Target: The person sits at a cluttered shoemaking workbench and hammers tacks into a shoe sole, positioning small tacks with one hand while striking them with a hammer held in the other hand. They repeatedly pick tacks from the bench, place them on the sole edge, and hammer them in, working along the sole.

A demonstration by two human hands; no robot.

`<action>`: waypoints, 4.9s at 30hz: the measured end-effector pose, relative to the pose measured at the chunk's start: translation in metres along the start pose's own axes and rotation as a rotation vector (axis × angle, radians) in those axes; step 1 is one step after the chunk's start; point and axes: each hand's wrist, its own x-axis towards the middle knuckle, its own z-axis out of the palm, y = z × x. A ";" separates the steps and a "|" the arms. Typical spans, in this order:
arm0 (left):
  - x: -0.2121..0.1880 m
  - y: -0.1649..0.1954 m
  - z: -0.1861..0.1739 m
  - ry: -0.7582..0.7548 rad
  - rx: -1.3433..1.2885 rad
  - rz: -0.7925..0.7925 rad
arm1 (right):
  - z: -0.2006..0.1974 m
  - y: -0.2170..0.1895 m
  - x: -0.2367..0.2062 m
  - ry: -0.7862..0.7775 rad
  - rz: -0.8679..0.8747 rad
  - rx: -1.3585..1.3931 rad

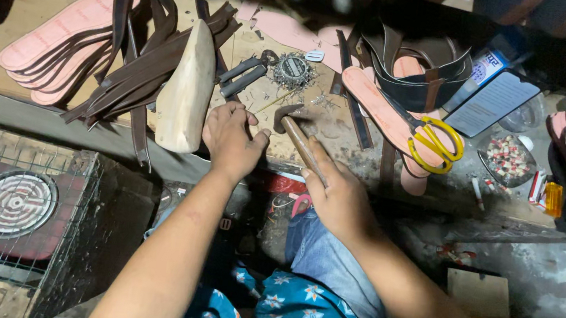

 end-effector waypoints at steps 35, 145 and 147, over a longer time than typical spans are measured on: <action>-0.002 -0.005 0.006 0.026 -0.006 0.063 | 0.010 0.044 0.014 0.138 -0.125 0.052; 0.067 -0.005 -0.024 0.076 0.296 0.446 | 0.024 0.106 0.022 0.275 0.338 0.438; 0.059 -0.002 -0.025 0.054 0.253 0.481 | 0.022 0.104 0.022 0.274 0.351 0.456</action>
